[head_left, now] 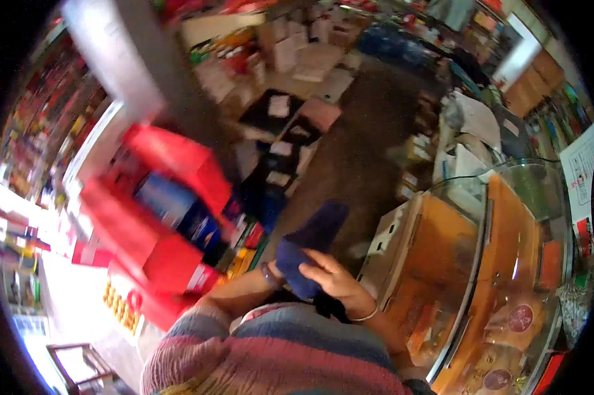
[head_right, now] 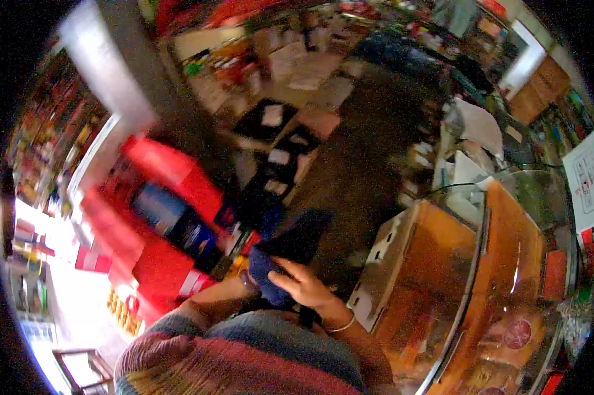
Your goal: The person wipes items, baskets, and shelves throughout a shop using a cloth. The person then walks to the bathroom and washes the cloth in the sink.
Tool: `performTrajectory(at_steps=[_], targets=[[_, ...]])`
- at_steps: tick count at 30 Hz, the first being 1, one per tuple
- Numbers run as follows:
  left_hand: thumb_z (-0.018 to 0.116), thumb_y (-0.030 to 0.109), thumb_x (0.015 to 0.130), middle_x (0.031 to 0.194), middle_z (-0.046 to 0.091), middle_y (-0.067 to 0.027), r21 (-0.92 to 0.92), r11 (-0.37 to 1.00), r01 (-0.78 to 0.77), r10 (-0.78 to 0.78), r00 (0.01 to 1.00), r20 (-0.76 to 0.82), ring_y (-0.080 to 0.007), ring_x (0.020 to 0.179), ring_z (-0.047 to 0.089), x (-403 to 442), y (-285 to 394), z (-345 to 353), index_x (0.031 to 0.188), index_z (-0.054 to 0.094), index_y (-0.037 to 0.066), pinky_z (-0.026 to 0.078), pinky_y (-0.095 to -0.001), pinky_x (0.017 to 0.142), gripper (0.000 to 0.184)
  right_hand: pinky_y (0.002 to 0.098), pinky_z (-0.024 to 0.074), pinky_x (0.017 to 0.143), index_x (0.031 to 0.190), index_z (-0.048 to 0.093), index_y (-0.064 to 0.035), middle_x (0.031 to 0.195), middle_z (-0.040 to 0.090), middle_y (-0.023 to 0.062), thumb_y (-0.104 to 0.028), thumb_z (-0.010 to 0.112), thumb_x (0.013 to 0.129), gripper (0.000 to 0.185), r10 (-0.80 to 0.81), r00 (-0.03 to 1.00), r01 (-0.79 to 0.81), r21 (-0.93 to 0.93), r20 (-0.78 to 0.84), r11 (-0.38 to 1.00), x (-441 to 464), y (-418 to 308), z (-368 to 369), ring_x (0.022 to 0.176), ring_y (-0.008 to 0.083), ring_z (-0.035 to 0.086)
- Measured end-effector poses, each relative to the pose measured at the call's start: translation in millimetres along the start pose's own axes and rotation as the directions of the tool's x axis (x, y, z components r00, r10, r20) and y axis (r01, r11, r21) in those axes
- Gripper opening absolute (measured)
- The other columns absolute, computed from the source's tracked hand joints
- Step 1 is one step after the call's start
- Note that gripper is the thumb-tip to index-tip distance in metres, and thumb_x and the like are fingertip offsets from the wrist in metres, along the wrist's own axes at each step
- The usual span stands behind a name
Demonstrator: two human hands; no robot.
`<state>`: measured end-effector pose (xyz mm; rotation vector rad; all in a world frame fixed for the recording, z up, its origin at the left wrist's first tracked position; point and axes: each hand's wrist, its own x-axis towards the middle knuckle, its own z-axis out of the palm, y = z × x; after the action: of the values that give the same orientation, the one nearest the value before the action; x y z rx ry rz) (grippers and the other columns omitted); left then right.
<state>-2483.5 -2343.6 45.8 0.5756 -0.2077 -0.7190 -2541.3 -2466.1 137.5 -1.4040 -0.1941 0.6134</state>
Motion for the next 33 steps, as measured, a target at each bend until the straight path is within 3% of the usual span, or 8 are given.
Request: performTrajectory(at_steps=[7,16,20,25,28,29,31,33], targets=[[0.046,0.014,0.09,0.123,0.05,-0.0117,0.066,0.998,0.005,-0.001,0.997,-0.072,-0.0229,0.111,0.049,200,5,-12,0.127,0.044,0.005,0.04,-0.0358,0.096,0.038,0.0254,0.042,0.087,0.122,0.049,0.0041,0.107,0.058,0.0051,-0.016,0.055,0.09,0.038,-0.106,0.994,0.106,-0.01,-0.012,0.994,70,-28,-196,0.097,0.0123,0.052],[0.051,0.014,0.087,0.12,0.052,-0.011,0.205,0.978,-0.046,0.102,0.956,-0.274,-0.0231,0.11,0.05,407,29,-12,0.124,0.046,0.005,0.041,-0.036,0.096,0.038,0.0287,0.0415,0.09,0.122,0.049,0.0029,0.113,0.059,0.0107,-0.028,0.055,0.09,0.044,-0.101,0.995,0.101,-0.003,0.002,0.995,157,-137,-405,0.103,0.018,0.053],[0.053,0.014,0.086,0.118,0.053,-0.0106,0.369,0.925,-0.089,0.225,0.912,-0.343,-0.0232,0.109,0.051,481,49,-40,0.123,0.047,0.005,0.041,-0.0362,0.096,0.038,0.0328,0.0374,0.096,0.125,0.046,0.0038,0.122,0.054,0.0182,-0.034,0.052,0.091,0.051,-0.099,0.945,0.147,-0.135,0.311,0.98,229,-142,-459,0.111,0.0252,0.05],[0.056,0.013,0.084,0.116,0.055,-0.0102,0.598,0.792,-0.124,0.365,0.881,-0.301,-0.0233,0.108,0.051,606,96,-88,0.121,0.048,0.005,0.041,-0.0363,0.095,0.039,0.0348,0.0424,0.089,0.119,0.05,0.0046,0.111,0.059,0.0191,-0.035,0.052,0.091,0.049,-0.141,0.941,0.187,-0.124,0.309,0.974,339,-162,-557,0.102,0.0272,0.056],[0.058,0.013,0.083,0.115,0.056,-0.01,0.698,0.7,-0.154,0.412,0.885,-0.217,-0.0234,0.108,0.052,698,139,-103,0.12,0.049,0.005,0.041,-0.0364,0.095,0.039,0.026,0.0452,0.082,0.121,0.049,0.0038,0.106,0.063,0.0088,-0.021,0.055,0.091,0.039,-0.055,0.997,0.061,-0.143,0.047,0.988,384,-194,-656,0.095,0.0145,0.057],[0.058,0.013,0.082,0.114,0.056,-0.0099,0.724,0.671,-0.16,0.416,0.889,-0.189,-0.0234,0.107,0.052,731,155,-106,0.12,0.049,0.005,0.041,-0.0364,0.095,0.039,0.027,0.0454,0.082,0.122,0.049,0.0024,0.108,0.061,0.0084,-0.021,0.056,0.09,0.04,0.013,0.979,-0.038,-0.119,-0.205,0.992,394,-200,-690,0.096,0.0152,0.056],[0.059,0.013,0.082,0.113,0.056,-0.0097,0.738,0.653,-0.17,0.404,0.903,-0.15,-0.0234,0.107,0.052,795,187,-111,0.119,0.05,0.005,0.041,-0.0365,0.095,0.039,0.0296,0.0456,0.084,0.124,0.048,-0.0002,0.112,0.059,0.0085,-0.022,0.058,0.088,0.043,0.08,0.808,-0.117,-0.025,-0.583,0.993,401,-202,-761,0.1,0.017,0.055],[0.061,0.01,0.08,0.113,0.057,-0.0093,0.616,0.775,-0.144,0.328,0.924,-0.196,-0.024,0.107,0.052,856,204,-129,0.118,0.05,0.005,0.041,-0.0368,0.095,0.04,0.0324,0.0458,0.085,0.125,0.047,-0.0017,0.115,0.057,0.0102,-0.024,0.058,0.088,0.044,0.086,0.679,-0.05,0.07,-0.729,0.996,401,-193,-840,0.102,0.0195,0.055]])
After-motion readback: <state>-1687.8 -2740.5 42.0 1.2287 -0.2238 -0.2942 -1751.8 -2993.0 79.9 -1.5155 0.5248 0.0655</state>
